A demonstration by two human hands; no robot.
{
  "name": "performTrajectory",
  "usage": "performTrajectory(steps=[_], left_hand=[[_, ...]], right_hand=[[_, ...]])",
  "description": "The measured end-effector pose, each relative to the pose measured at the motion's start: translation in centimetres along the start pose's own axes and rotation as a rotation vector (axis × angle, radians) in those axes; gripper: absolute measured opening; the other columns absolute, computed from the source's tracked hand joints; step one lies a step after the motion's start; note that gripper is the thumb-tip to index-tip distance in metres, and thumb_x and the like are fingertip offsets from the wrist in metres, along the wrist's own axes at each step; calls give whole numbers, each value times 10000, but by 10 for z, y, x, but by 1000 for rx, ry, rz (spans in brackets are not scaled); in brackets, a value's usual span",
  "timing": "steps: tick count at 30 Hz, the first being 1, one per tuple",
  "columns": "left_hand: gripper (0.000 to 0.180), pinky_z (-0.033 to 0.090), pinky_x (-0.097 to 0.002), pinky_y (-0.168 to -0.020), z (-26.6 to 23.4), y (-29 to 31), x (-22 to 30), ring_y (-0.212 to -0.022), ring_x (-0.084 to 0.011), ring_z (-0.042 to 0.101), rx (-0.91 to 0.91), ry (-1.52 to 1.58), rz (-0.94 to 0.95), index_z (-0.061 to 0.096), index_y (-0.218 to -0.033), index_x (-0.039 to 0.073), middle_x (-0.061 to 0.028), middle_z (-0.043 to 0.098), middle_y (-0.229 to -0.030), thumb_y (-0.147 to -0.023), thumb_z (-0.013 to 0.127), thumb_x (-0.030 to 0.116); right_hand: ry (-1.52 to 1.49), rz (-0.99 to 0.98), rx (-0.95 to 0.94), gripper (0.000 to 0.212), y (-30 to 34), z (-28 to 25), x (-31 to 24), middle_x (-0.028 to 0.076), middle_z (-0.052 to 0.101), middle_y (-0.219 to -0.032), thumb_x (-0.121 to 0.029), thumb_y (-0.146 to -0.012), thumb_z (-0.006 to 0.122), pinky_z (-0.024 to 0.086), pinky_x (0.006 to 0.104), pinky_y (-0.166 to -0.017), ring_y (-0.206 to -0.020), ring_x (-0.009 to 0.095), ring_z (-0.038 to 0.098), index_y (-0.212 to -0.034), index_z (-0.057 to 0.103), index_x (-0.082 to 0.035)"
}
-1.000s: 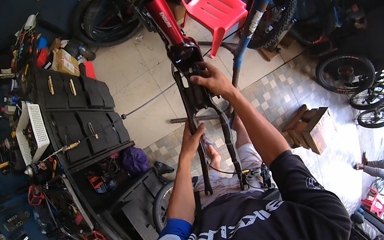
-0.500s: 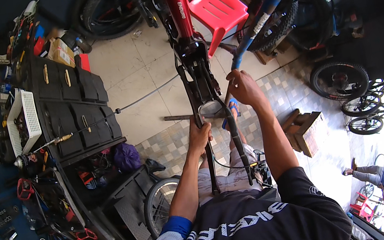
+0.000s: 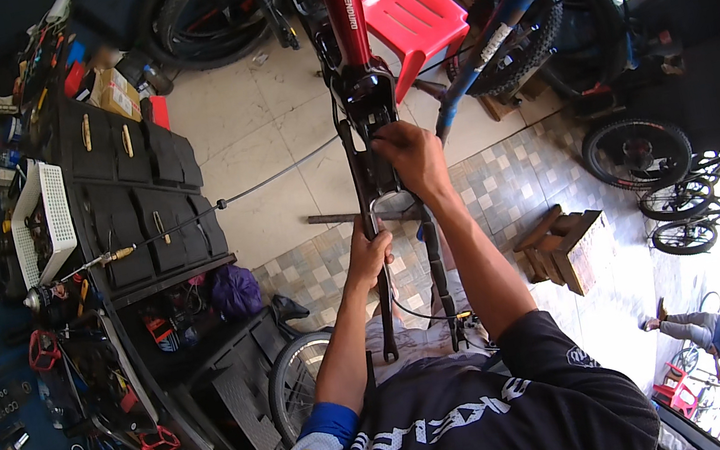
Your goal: The person selects small parts from a tray and installs a derailleur onto a bicycle frame mounted on a repair stand. They then attach a cable to the derailleur and route it through the frame.
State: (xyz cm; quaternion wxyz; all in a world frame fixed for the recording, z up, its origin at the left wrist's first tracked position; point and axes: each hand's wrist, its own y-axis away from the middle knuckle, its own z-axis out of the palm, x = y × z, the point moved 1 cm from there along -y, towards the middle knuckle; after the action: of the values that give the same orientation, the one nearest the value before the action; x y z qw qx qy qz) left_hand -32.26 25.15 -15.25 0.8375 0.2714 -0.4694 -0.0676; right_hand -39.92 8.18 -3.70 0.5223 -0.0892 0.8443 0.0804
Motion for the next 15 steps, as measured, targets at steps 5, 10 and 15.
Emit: performTrajectory(steps=[5,10,15], left_hand=[[314,411,-244,-456,-8,0,4,-541,-74,472,-30,7,3,434,-1111,112,0,492,-764,-864,592,-3],[315,416,-246,-453,-8,0,5,-537,-77,477,-17,-3,-11,439,-1105,107,-1,491,-765,-855,587,-18],[299,419,-251,-451,-9,0,6,-536,-79,483,-23,-11,5,443,-1091,100,-4,497,-760,-858,595,-10]], right_hand=[[-41,49,-55,284,-11,12,2,151,762,-928,-194,-873,720,546,330,-804,-877,221,740,-1108,734,-35],[-34,27,-65,315,-15,20,9,130,762,-893,-177,-881,692,533,308,-779,-831,170,717,-1160,713,-31],[116,-47,46,263,-14,25,9,131,752,-881,-164,-870,676,542,360,-799,-841,260,709,-1112,706,-68]])
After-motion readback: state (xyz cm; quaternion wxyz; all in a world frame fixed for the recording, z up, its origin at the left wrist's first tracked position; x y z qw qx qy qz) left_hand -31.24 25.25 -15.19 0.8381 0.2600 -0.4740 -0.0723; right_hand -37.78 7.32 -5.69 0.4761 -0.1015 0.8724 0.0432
